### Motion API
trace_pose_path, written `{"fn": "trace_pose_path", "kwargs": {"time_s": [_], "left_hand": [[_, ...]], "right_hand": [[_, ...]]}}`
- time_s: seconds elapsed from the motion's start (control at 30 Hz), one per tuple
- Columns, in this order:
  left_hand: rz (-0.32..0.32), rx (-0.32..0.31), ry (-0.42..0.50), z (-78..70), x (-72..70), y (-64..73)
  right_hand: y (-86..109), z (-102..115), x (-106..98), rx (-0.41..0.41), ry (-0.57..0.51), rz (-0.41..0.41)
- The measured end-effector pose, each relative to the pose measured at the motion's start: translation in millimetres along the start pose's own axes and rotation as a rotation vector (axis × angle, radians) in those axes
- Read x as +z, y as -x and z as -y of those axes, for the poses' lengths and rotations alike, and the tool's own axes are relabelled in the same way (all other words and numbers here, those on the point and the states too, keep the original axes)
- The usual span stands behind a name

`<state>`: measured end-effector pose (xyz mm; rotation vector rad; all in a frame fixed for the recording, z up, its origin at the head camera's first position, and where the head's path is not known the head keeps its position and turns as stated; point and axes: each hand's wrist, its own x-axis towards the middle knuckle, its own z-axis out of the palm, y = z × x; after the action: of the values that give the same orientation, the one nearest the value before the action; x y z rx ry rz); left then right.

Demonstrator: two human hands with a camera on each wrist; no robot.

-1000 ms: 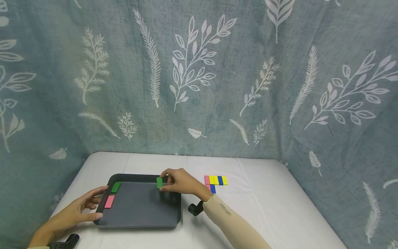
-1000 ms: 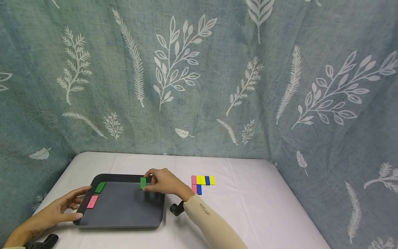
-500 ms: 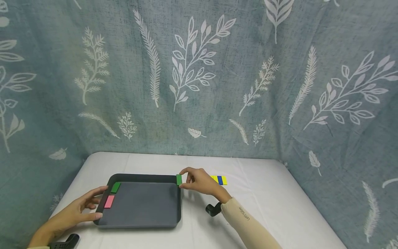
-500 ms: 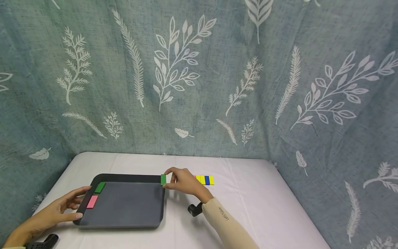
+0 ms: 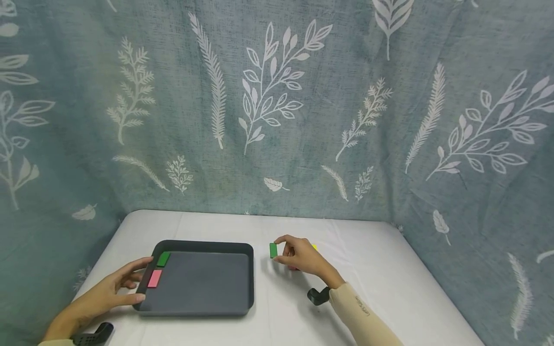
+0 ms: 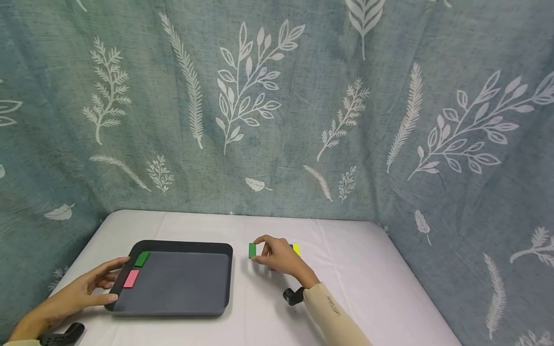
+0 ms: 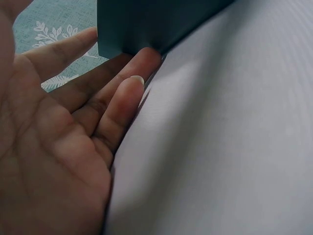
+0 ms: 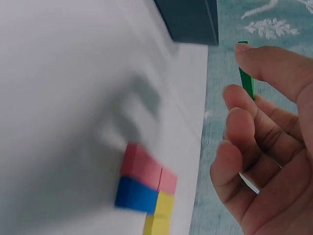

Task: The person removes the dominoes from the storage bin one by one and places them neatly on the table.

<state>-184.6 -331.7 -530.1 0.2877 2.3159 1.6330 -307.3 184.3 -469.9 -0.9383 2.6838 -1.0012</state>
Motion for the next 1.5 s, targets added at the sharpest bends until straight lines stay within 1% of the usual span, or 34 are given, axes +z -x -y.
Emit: {"fn": "trace_pose_path", "kwargs": {"time_s": [0.03,0.13,0.2,0.37,0.57,0.67,0.9,1.1,1.5], "left_hand": [[0.001,-0.005,0.004,-0.2,0.3,0.3],[-0.003,0.008,-0.007,-1.3,0.7,-0.1],[-0.010,0.004,-0.013,-1.8,0.9,-0.9],[-0.025,0.004,-0.025,-1.1,1.6,-2.7],[-0.035,-0.008,-0.050,0.2,1.7,-4.2],[-0.038,-0.018,-0.058,0.4,1.8,-4.3],[-0.036,0.008,-0.058,0.3,2.3,-2.6],[-0.048,0.004,-0.070,-0.4,2.9,-4.0],[-0.023,0.018,-0.036,-1.5,1.0,-2.0]], "right_hand": [[2.9,-2.8,-1.6,-0.004,0.003,-0.008],[10.5,-12.5,-5.9,-0.005,0.022,-0.031],[15.5,-17.9,-9.3,0.006,0.029,-0.045],[28.1,-31.0,-15.4,0.064,0.025,-0.069],[39.1,-44.0,-17.1,0.120,0.021,-0.092],[42.7,-49.6,-17.0,0.133,0.017,-0.098],[50.2,-59.5,-16.3,0.192,0.030,-0.083],[54.4,-67.2,-15.6,0.248,0.046,-0.091],[58.2,-75.4,-13.9,0.258,0.089,-0.092]]}}
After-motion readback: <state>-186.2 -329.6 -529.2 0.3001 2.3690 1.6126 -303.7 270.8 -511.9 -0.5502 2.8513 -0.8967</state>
